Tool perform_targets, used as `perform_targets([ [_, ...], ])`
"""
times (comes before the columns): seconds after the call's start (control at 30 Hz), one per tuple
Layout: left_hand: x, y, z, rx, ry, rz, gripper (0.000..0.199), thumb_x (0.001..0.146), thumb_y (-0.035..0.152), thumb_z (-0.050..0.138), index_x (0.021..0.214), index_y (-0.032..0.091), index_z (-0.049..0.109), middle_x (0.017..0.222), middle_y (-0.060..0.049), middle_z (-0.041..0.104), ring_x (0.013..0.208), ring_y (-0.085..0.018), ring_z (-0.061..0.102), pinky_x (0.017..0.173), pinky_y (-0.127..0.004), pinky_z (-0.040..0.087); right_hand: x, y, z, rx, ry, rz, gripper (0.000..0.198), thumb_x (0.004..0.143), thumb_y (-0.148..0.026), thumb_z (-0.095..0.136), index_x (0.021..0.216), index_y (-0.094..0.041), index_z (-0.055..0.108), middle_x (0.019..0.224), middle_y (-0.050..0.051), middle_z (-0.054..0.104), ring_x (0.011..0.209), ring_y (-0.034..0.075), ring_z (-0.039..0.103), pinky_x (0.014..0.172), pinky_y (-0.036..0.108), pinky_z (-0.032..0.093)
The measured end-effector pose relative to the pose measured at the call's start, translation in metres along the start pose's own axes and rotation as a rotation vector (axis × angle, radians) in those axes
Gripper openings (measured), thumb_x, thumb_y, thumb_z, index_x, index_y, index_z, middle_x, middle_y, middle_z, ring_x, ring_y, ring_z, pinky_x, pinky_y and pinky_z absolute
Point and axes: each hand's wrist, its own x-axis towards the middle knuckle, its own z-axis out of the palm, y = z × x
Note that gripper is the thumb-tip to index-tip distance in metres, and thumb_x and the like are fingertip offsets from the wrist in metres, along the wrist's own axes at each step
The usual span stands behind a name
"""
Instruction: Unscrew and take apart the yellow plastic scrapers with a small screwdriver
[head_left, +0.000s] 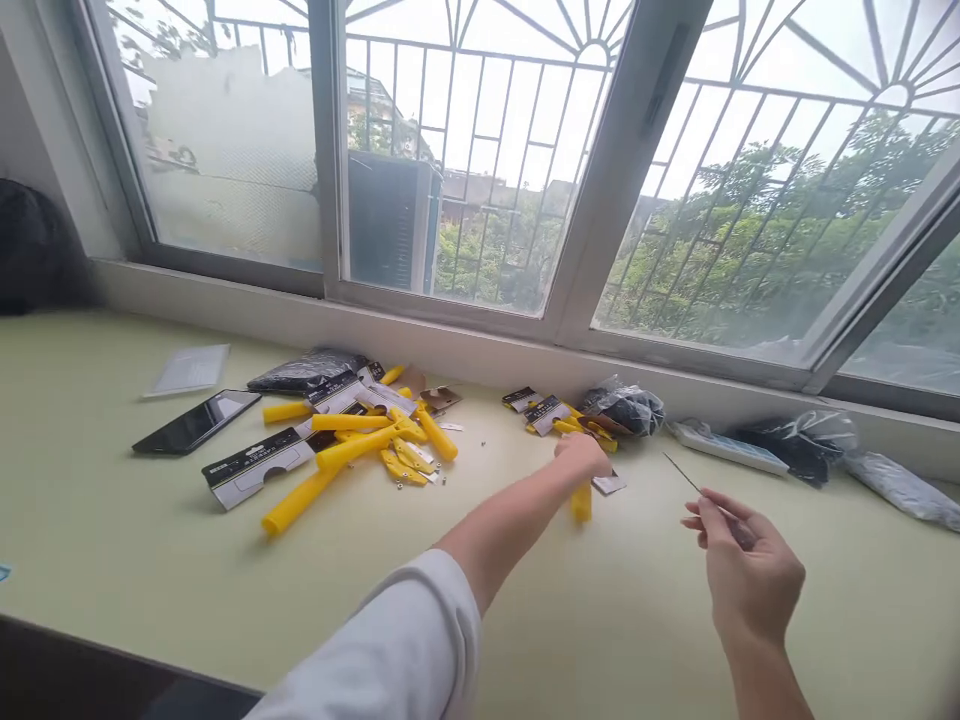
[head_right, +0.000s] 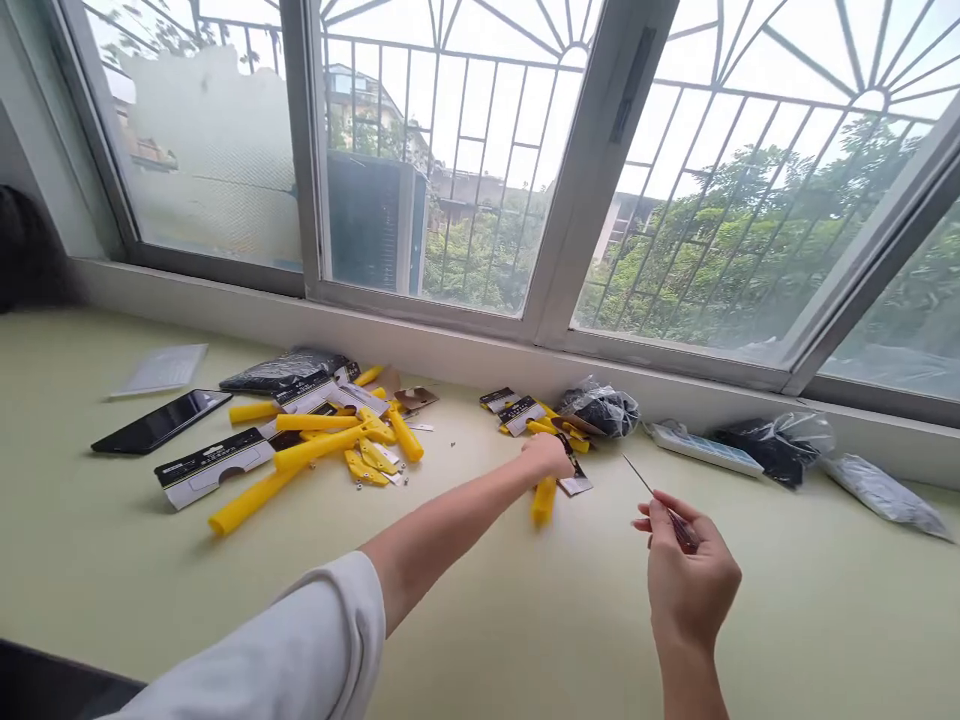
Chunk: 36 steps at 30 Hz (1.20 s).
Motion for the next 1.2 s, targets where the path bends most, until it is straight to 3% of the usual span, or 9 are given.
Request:
perform_targets([
  [0.13, -0.027, -0.032, -0.024, -0.05, -0.037, -0.028, 0.043, 0.095, 0.03, 0.065, 0.133, 0.014, 0.053, 0.118, -0.011, 0.063, 0.094, -0.02, 0.067, 0.079, -0.037, 0.059, 0.003, 0.011, 0.002, 0.022, -0.137, 0.092, 0.03, 0.073, -0.039, 0.071, 0.097, -0.021, 0.074, 0.09, 0.004, 0.07, 0.069, 0.016, 0.06, 0.066, 0.03, 0.05],
  [0.2, -0.049, -0.051, -0.035, -0.112, -0.102, 0.017, 0.063, 0.088, 0.017, 0.068, 0.142, 0.01, 0.036, 0.102, -0.01, 0.065, 0.07, -0.015, 0.066, 0.063, -0.03, 0.058, 0.001, 0.017, 0.008, -0.072, -0.232, 0.108, 0.035, 0.077, -0.044, 0.066, 0.104, -0.023, 0.076, 0.091, 0.003, 0.068, 0.069, 0.016, 0.057, 0.068, 0.032, 0.051],
  [0.3, -0.087, -0.076, -0.048, -0.204, -0.218, 0.085, 0.074, 0.081, 0.011, 0.065, 0.143, 0.02, 0.026, 0.09, 0.0, 0.061, 0.053, -0.01, 0.059, 0.051, -0.025, 0.053, -0.014, 0.016, 0.023, -0.172, -0.446, 0.132, 0.048, 0.079, -0.058, 0.066, 0.109, -0.021, 0.076, 0.09, 0.005, 0.068, 0.078, 0.021, 0.059, 0.07, 0.033, 0.051],
  [0.43, -0.13, -0.092, -0.059, -0.284, -0.309, 0.119, 0.069, 0.079, 0.022, 0.07, 0.136, 0.023, 0.031, 0.083, 0.003, 0.057, 0.047, -0.009, 0.055, 0.048, -0.024, 0.05, -0.046, 0.001, 0.044, -0.037, -0.812, 0.23, 0.055, 0.077, -0.067, 0.069, 0.099, -0.017, 0.076, 0.083, 0.005, 0.071, 0.078, 0.022, 0.062, 0.065, 0.029, 0.05],
  [0.53, -0.149, -0.093, -0.064, -0.288, -0.286, 0.17, 0.085, 0.075, 0.043, 0.078, 0.14, 0.024, 0.028, 0.091, 0.001, 0.058, 0.053, -0.009, 0.055, 0.05, -0.024, 0.049, -0.059, -0.005, 0.051, 0.112, -0.941, 0.459, 0.059, 0.08, -0.07, 0.066, 0.104, -0.017, 0.075, 0.084, 0.006, 0.073, 0.074, 0.022, 0.064, 0.063, 0.029, 0.051],
  [0.67, -0.158, -0.091, -0.06, -0.133, -0.173, 0.274, 0.128, 0.047, 0.048, 0.095, 0.149, 0.021, 0.024, 0.105, -0.005, 0.062, 0.094, -0.025, 0.064, 0.076, -0.033, 0.054, -0.061, 0.0, 0.052, 0.279, -0.977, 0.642, 0.049, 0.084, -0.059, 0.067, 0.114, -0.02, 0.071, 0.091, 0.006, 0.075, 0.077, 0.023, 0.069, 0.066, 0.031, 0.055],
  [0.87, -0.161, -0.088, -0.045, 0.038, -0.143, 0.365, 0.155, 0.036, 0.047, 0.097, 0.16, 0.016, 0.008, 0.143, -0.022, 0.044, 0.13, -0.042, 0.048, 0.105, -0.048, 0.045, -0.063, 0.011, 0.056, 0.238, -1.019, 0.514, 0.045, 0.076, -0.05, 0.082, 0.105, -0.018, 0.069, 0.08, 0.002, 0.072, 0.065, 0.017, 0.066, 0.055, 0.024, 0.05],
  [1.03, -0.175, -0.077, -0.041, 0.28, -0.134, 0.339, 0.136, 0.044, 0.045, 0.091, 0.156, 0.013, 0.021, 0.134, -0.022, 0.046, 0.114, -0.042, 0.057, 0.09, -0.05, 0.054, -0.066, 0.014, 0.062, 0.227, -0.933, 0.561, 0.054, 0.077, -0.066, 0.075, 0.098, -0.017, 0.069, 0.075, 0.003, 0.07, 0.063, 0.017, 0.064, 0.055, 0.027, 0.051],
  [1.2, -0.19, -0.07, -0.047, 0.535, -0.057, 0.304, 0.117, 0.055, 0.041, 0.08, 0.153, 0.007, 0.026, 0.129, -0.024, 0.051, 0.119, -0.041, 0.054, 0.098, -0.051, 0.05, -0.058, 0.019, 0.062, 0.215, -0.785, 0.578, 0.055, 0.073, -0.072, 0.074, 0.077, -0.019, 0.06, 0.054, -0.004, 0.052, 0.045, 0.01, 0.045, 0.04, 0.021, 0.036],
])
